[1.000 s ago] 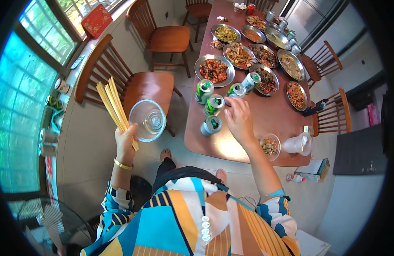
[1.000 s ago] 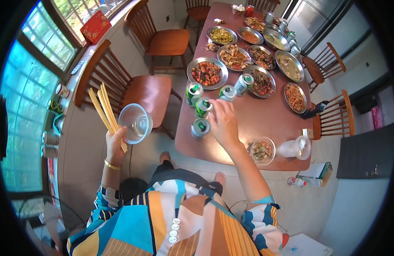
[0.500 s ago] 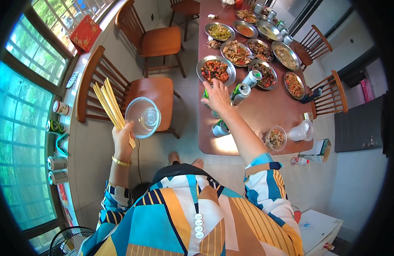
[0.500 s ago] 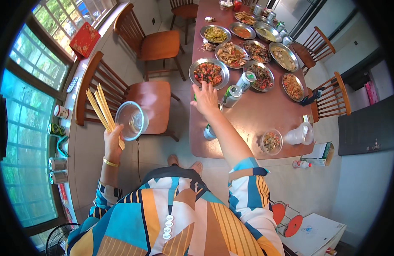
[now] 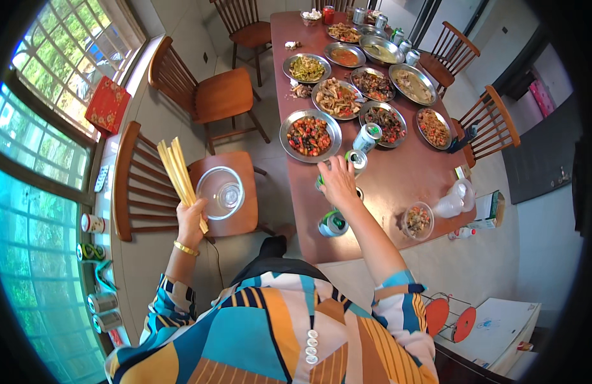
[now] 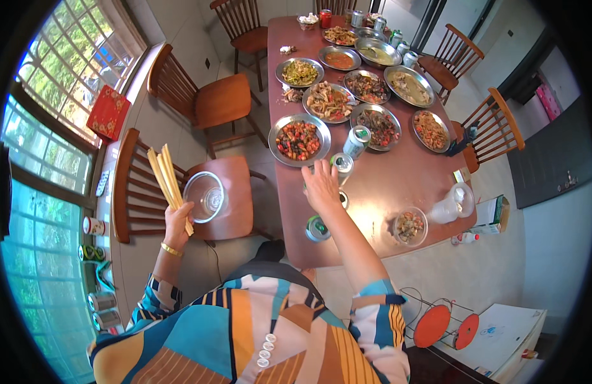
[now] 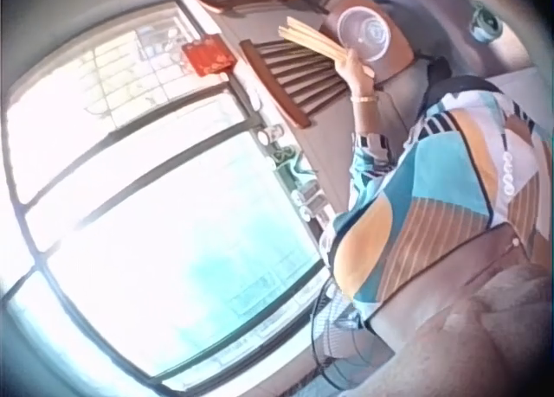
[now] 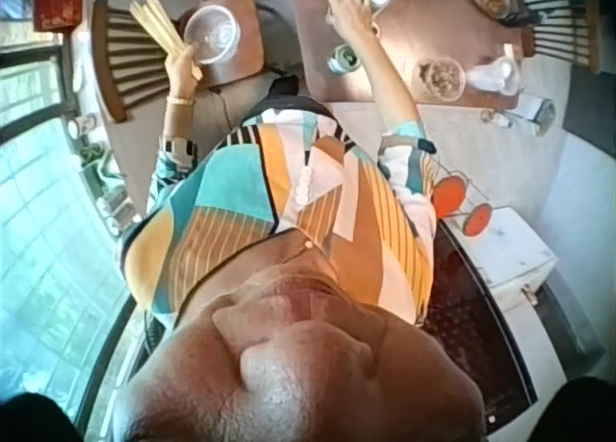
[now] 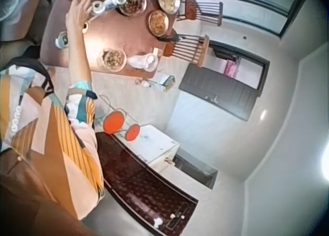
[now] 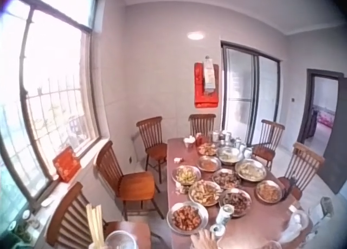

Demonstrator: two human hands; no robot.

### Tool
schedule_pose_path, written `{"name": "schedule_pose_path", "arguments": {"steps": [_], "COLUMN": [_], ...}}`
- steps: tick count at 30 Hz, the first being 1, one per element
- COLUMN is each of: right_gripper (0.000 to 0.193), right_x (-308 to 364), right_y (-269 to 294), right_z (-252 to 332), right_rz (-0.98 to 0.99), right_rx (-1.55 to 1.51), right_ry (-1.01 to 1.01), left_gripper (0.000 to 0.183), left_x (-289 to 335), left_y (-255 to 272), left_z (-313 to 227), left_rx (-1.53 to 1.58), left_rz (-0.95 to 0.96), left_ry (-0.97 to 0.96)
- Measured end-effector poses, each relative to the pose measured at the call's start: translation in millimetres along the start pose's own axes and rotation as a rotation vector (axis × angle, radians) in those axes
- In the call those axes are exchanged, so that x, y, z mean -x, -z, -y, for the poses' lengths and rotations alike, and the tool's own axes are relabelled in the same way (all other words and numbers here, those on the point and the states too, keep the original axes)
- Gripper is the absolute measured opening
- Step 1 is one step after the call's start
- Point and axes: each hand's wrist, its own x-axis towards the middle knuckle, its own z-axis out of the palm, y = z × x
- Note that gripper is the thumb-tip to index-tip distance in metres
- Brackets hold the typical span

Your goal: Clearing dishes and food scraps from a dining table after a meal.

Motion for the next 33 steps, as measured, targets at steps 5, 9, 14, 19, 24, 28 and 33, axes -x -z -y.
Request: {"name": "schedule_pose_path", "arguments": {"steps": [5,9,14,19,24,28,33], "right_gripper": [0.059,0.068,0.068,0.057,0.048,0.042,0.038], "right_x": [-6.0,-9.4,1.1,37.4,81.3,91.7,70.8], "right_y": [16.1,26.2,34.9,54.2,62.6,59.3,51.3], "right_z": [15.6,25.9,39.1,70.0,92.1,108.7,115.6], "right_rz": [0.077,0.048,-0.052,-0.191,-0.252,-0.253,-0.299], "right_rx": [-0.053,-0.004,0.055,0.033,0.030,0.031,-0.033], "right_ry": [-0.119,-0.221,-0.233,-0.392,-0.516,-0.557,-0.583], "left_gripper": [0.011,0.011,0.013,0.015,0.013,0.013,0.015], "left_x": [-100.7,-153.8,-182.3,-181.5,-197.9,-227.6,-278.9], "left_y": [-32.6,-51.3,-57.8,-48.9,-68.1,-85.9,-115.7], "left_z": [-7.4,-23.0,-36.8,-54.5,-80.1,-77.6,-65.2], "left_rx": [-0.097,-0.077,0.005,-0.112,-0.158,-0.084,-0.100], "left_rz": [0.067,0.063,0.098,0.125,0.117,0.160,0.122], "left_ry": [0.011,0.011,-0.041,-0.008,-0.013,0.018,0.073]}}
